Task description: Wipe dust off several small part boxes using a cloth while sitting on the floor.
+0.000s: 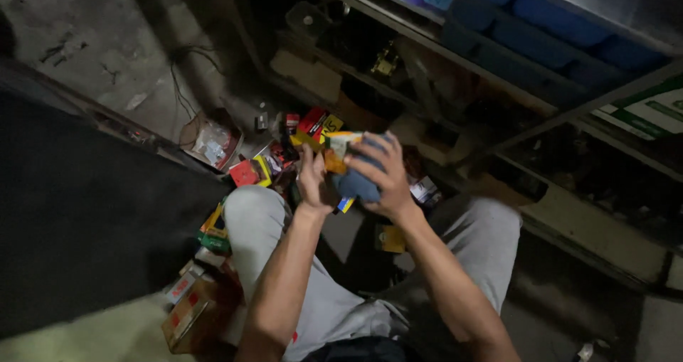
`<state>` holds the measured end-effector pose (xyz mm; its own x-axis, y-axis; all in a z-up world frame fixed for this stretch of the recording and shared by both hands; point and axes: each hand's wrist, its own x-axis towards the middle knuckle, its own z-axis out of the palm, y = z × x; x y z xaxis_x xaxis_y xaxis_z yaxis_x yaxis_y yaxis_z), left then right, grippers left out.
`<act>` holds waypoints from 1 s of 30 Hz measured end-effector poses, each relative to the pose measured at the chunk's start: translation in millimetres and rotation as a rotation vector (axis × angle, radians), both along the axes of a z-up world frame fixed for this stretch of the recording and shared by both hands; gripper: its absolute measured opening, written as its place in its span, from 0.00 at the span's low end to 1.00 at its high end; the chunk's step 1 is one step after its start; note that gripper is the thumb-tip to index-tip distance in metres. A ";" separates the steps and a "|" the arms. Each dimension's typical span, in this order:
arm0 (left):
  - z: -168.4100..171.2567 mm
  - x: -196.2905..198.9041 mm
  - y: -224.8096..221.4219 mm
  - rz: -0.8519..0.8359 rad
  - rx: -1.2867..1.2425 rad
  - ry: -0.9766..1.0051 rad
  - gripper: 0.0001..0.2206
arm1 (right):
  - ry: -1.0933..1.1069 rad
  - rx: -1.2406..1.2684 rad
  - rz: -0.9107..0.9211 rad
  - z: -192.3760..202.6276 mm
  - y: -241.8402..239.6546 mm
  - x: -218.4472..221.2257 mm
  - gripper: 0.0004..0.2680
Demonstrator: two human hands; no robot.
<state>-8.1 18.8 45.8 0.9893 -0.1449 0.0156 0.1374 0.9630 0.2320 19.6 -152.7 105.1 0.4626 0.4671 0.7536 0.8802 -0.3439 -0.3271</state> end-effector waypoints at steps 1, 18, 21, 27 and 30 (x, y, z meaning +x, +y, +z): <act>-19.0 5.6 -2.9 -0.004 -0.001 -0.005 0.35 | -0.005 -0.001 -0.004 -26.3 -3.3 -1.0 0.21; -57.0 -1.9 -16.1 0.337 0.489 -0.103 0.29 | 0.606 0.862 -0.431 -56.3 27.2 -0.7 0.14; -82.3 -1.8 -8.6 0.242 0.389 -0.247 0.28 | 0.957 1.279 -0.296 -55.6 20.3 6.7 0.10; -66.1 -6.1 -12.1 0.038 0.013 0.086 0.31 | 0.564 0.717 -0.172 -75.1 3.4 -22.4 0.10; -29.5 -17.3 4.1 -0.022 -0.039 0.100 0.32 | 0.679 0.608 -0.129 -49.8 3.9 -37.5 0.11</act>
